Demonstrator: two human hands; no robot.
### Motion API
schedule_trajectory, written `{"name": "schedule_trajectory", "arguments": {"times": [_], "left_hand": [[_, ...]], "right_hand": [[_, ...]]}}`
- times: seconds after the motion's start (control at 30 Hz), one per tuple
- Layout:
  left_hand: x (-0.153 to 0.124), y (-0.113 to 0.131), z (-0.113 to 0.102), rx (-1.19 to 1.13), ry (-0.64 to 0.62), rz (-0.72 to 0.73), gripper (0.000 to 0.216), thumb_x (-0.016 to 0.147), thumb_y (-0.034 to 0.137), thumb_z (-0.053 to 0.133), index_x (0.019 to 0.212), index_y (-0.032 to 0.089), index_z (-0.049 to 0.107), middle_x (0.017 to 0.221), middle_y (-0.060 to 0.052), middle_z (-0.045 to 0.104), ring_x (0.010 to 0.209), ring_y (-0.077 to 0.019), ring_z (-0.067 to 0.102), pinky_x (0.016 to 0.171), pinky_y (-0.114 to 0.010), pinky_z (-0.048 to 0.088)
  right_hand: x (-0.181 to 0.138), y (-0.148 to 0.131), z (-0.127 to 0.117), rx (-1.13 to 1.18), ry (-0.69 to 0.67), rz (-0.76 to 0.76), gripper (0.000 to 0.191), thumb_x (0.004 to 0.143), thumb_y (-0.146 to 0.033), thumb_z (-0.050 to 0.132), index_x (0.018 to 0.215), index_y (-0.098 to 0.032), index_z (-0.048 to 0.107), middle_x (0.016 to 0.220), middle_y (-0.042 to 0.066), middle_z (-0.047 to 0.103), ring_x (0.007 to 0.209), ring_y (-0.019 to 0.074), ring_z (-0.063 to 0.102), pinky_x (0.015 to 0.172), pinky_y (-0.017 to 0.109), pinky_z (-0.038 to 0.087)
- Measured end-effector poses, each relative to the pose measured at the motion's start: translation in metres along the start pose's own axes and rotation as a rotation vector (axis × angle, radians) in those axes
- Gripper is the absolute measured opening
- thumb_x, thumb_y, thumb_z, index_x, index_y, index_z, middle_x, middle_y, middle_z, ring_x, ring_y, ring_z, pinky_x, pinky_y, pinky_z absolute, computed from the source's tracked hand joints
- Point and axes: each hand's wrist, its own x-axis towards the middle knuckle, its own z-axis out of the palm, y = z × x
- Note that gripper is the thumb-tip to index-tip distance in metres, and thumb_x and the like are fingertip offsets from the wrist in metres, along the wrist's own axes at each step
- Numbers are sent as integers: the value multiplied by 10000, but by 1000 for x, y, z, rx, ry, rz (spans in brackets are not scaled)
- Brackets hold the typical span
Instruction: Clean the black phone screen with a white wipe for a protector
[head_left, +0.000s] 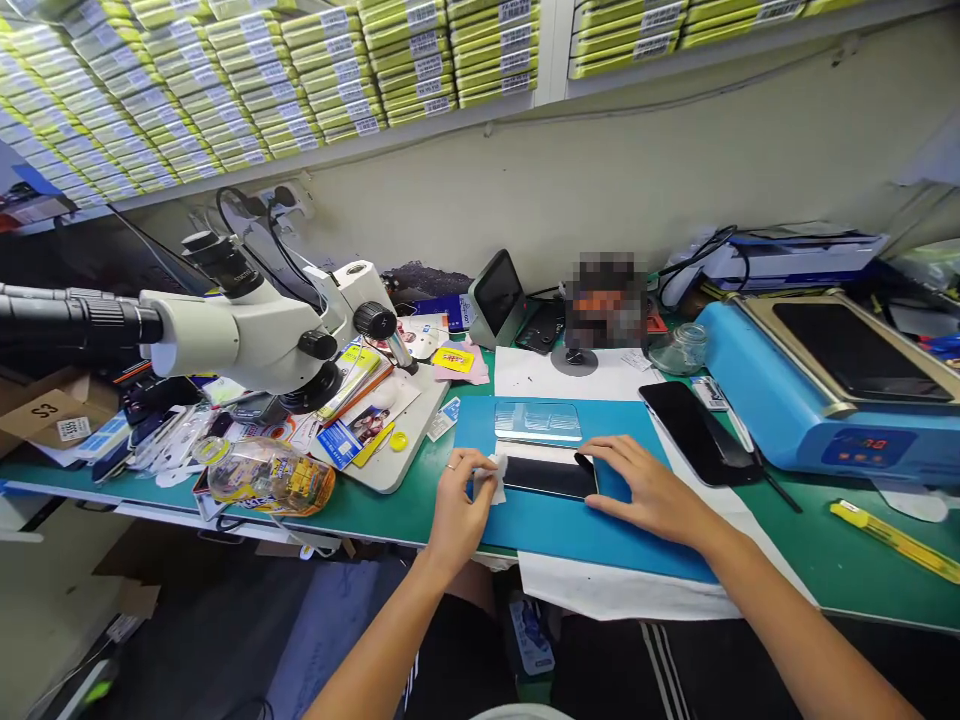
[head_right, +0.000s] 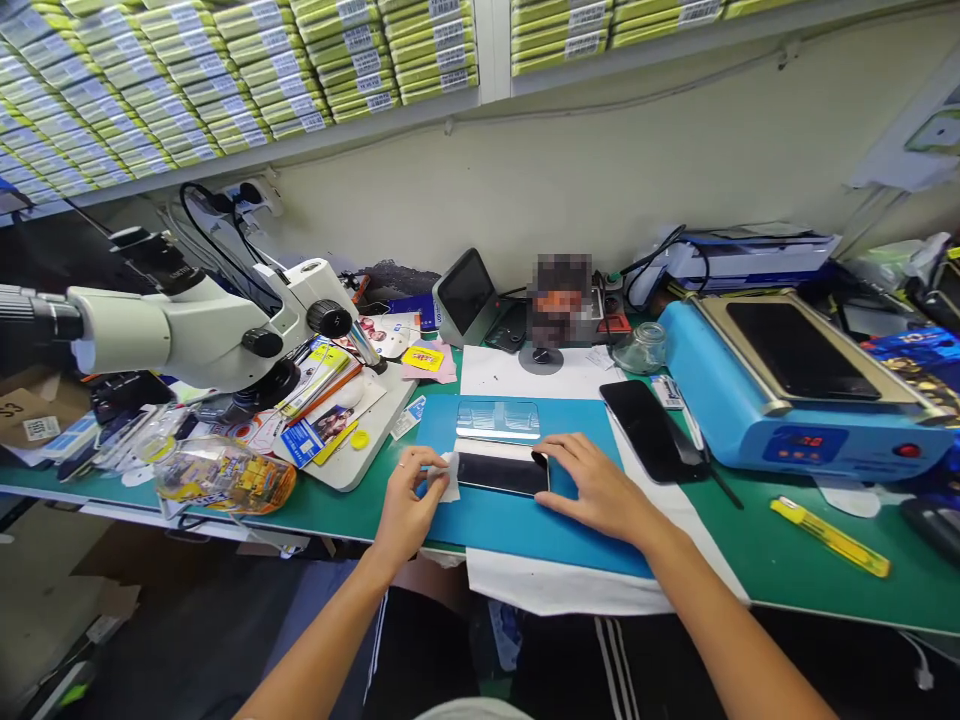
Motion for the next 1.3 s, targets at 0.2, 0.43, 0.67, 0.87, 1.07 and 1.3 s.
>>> {"name": "schedule_trajectory", "arguments": {"times": [0.2,0.43,0.67,0.87,1.07,1.3], "left_hand": [[7,3,4,-326,-140,-137,126,897,187,614,1015,218,644,1118,-66,558,1019,-197,612,692,-234,551],[10,7,2,-415,-225,-146,206,902,251,653,1106,223,650,1189,-79,574,1005,-189,622,725,-244,566],[4,11,-18,-449,-321,-207,532,868,305,725,1368,245,555,1368,-116,605,1107,-231,622,911,-355,571],[-2,27,-13,-248,-461,-174,518,865,330,726,1366,258,611,1177,-71,695,1013,-227,627,963,-395,516],[3,23,2,-421,-476,-274,364,823,331,742,1156,188,708,972,-48,686,857,-187,616,776,-290,506],[29,18,-4,-118,-335,-124,155,869,247,611,932,187,739,911,-31,697,819,-185,621,736,-284,497]], "right_hand": [[7,-55,8,155,182,96,474,898,-628,590,1229,-296,658,1251,107,676,1172,319,615,946,468,539],[31,-115,37,596,188,217,367,953,-556,548,848,-236,695,802,30,713,729,191,635,690,327,528],[18,-115,34,672,141,168,345,952,-540,561,837,-240,686,833,34,708,805,209,654,765,338,548],[3,-127,14,625,61,63,315,985,-494,516,884,-254,693,1009,62,715,940,226,655,825,347,550],[-6,-112,15,624,100,221,392,976,-570,495,805,-228,579,698,-20,568,621,138,509,541,265,415],[20,-101,30,335,213,192,345,1022,-528,400,898,-263,584,612,-23,597,563,182,583,559,325,466]]}}
